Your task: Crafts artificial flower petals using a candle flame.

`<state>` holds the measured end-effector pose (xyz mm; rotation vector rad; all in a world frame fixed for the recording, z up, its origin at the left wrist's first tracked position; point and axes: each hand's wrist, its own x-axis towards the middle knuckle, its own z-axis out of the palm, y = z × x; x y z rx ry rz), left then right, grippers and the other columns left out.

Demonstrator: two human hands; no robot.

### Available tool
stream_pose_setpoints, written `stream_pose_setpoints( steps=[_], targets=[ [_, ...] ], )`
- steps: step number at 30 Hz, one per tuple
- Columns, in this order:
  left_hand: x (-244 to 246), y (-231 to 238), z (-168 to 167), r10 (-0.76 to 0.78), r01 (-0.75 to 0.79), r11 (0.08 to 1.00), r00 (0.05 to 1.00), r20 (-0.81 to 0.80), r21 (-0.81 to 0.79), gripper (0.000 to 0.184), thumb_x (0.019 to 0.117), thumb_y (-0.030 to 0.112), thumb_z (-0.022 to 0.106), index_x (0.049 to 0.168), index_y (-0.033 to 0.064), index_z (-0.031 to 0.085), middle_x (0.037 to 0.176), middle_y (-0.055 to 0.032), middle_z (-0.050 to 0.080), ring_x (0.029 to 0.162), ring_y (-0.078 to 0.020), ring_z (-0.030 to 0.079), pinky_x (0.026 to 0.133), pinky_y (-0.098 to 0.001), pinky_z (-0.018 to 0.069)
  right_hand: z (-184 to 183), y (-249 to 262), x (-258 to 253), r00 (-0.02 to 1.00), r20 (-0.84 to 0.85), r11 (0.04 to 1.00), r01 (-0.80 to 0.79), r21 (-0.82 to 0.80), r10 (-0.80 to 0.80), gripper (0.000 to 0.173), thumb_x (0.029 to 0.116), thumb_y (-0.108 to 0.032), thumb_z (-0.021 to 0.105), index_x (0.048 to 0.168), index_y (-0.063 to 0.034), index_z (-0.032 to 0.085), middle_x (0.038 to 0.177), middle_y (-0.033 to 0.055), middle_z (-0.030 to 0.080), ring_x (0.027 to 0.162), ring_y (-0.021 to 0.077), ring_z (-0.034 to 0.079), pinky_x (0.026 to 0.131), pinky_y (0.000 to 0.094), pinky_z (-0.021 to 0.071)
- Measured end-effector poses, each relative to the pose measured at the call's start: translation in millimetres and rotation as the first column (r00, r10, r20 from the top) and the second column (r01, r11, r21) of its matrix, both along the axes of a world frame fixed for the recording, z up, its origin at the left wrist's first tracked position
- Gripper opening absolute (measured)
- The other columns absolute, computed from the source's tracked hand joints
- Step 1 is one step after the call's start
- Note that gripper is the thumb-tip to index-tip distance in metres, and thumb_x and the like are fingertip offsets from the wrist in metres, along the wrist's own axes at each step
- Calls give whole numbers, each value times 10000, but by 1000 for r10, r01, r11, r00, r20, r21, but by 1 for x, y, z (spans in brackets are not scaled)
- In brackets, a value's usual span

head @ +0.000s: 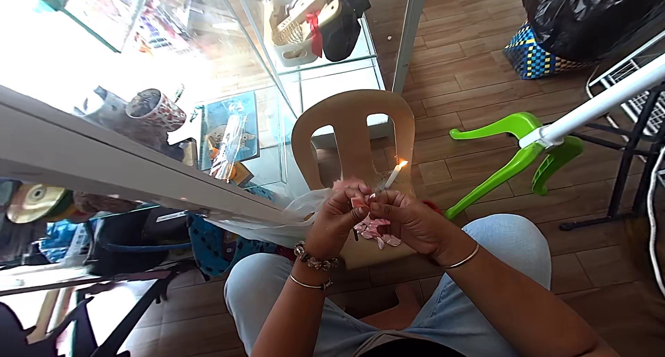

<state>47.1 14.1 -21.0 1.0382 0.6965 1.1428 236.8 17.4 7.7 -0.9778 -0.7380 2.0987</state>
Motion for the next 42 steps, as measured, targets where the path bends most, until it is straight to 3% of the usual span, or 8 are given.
stream_pose_setpoints(
  steps=[3,10,18,24,28,33,38,42],
  targets=[
    [8,0,-2,65,-64,998,997,31,-24,96,887,169,786,932,231,729,1119,62,688,1068,-72,636,945,-286,542,5,1,7,982,137,949,87,304,-134,21,996,-132,633,996,-111,629,974,8,662,832,70,615,757,225,524],
    [16,3,-1,110,-106,992,993,44,-70,117,893,140,775,921,244,730,1110,70,689,1031,-47,641,879,-250,561,-7,-3,8,863,298,545,-32,838,-408,187,911,-211,760,1056,-94,740,1046,-12,718,984,61,652,850,240,541],
    [30,2,-2,143,-138,981,989,27,-139,130,887,67,755,891,196,742,982,40,710,937,-68,666,869,-274,568,-9,-5,9,805,374,538,-83,839,-459,123,995,-149,633,1042,-49,686,1028,32,675,982,79,646,871,243,550],
    [28,3,8,116,-64,986,924,-364,153,547,879,70,748,1389,134,559,1222,8,675,1078,-111,650,922,-306,552,-8,-2,18,653,580,526,-310,792,-488,128,1040,-137,557,1045,-35,634,1012,86,633,1001,202,619,896,363,530],
    [33,4,15,231,2,922,799,-555,386,233,948,119,701,1181,114,709,1187,14,691,1144,-101,621,986,-341,510,-5,-5,26,588,631,508,-388,769,-506,161,1040,-132,557,1075,-3,646,1041,126,653,1049,281,628,918,440,531],
    [51,2,24,302,2,900,717,-628,435,101,957,102,654,1049,94,695,1012,35,700,972,-45,643,909,-286,519,1,-8,40,575,641,529,-379,759,-507,153,1043,-134,555,1050,-16,653,1018,122,651,1043,287,625,915,447,523],
    [71,13,21,261,-98,961,641,-722,260,101,1008,96,590,1076,38,637,773,41,635,625,14,555,610,-177,484,11,-1,65,633,562,637,-137,758,-533,270,1031,-213,607,1178,6,662,1143,170,666,1081,310,638,943,490,525],
    [83,37,-7,224,-232,969,663,-714,89,158,1056,94,519,1145,-4,607,919,-35,669,815,-66,633,773,-275,537,23,1,93,590,452,637,140,758,-668,370,1057,-290,562,1312,-22,564,1214,175,625,956,271,641,782,437,546]
  ],
)
